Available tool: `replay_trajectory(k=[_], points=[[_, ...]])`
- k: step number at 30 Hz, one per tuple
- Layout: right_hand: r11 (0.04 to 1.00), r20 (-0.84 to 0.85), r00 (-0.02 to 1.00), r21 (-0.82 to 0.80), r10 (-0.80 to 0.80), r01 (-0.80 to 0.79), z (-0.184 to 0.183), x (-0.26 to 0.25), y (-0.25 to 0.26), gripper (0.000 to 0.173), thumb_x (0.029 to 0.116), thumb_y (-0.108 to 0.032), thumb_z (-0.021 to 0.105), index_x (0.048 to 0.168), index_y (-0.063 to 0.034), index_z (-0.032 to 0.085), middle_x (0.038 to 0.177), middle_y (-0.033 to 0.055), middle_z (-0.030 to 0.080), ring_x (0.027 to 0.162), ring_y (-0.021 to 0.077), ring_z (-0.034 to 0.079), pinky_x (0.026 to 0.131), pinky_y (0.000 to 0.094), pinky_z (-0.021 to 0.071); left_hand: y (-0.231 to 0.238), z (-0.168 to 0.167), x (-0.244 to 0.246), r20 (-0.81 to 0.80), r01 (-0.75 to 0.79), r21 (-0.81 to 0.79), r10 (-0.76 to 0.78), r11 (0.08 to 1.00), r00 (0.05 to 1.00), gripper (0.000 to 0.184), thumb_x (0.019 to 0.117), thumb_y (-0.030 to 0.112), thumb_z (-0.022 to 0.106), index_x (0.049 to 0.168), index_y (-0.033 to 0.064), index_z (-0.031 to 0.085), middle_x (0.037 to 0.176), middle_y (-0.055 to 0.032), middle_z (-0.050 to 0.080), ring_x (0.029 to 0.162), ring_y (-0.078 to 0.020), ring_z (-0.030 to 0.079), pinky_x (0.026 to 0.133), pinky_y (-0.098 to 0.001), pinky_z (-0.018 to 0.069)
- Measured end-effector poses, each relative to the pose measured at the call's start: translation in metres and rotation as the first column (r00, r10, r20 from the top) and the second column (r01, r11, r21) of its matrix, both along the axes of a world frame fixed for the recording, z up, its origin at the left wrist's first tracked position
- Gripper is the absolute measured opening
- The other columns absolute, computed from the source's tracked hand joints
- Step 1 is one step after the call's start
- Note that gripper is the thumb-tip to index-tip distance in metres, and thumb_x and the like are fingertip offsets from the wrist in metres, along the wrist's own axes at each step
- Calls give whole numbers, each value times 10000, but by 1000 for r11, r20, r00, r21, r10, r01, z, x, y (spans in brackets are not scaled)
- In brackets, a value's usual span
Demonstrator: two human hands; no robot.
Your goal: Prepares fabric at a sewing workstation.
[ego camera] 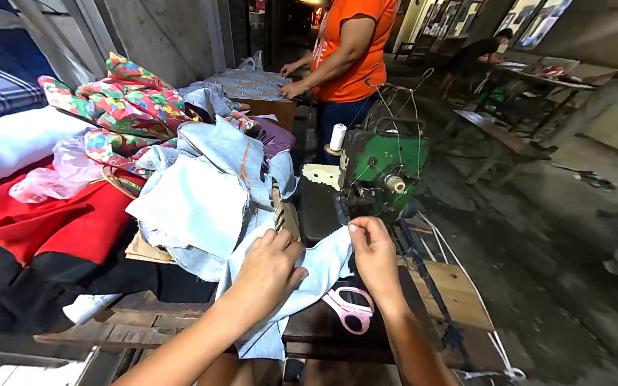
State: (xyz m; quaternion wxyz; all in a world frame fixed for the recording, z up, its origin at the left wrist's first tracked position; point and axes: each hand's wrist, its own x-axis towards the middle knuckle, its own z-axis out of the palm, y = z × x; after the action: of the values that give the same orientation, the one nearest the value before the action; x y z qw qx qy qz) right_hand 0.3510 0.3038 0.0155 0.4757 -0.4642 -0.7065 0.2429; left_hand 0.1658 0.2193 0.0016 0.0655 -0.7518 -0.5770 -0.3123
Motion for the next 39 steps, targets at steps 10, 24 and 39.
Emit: replay_trajectory(k=[10,24,39], points=[[888,-66,978,435,198,-151,7,13,-32,257,1039,-177,504,963,21,650,905,41,656,845,-49,607,782,96,504,10,43,12,489,384,-262,-222,885,844,442,924,323,753,1263,46,685,1020,-81,727,931,-172,681,874,-375,557],[833,320,814,114,485,-542,6,46,-45,514,872,-368,724,1271,-46,682,1184,109,694,1124,186,647,974,360,529,-18,54,16,386,491,-552,-315,675,867,204,1019,102,480,1009,-32,633,771,-175,611,724,-304,613,673,-490,486],[716,292,664,-122,688,-688,-2,38,-52,172,945,-81,628,906,64,713,887,184,666,915,292,657,857,432,516,-18,39,14,165,349,-469,-308,811,937,210,878,198,769,975,48,660,743,-104,664,647,-251,655,599,-436,535]])
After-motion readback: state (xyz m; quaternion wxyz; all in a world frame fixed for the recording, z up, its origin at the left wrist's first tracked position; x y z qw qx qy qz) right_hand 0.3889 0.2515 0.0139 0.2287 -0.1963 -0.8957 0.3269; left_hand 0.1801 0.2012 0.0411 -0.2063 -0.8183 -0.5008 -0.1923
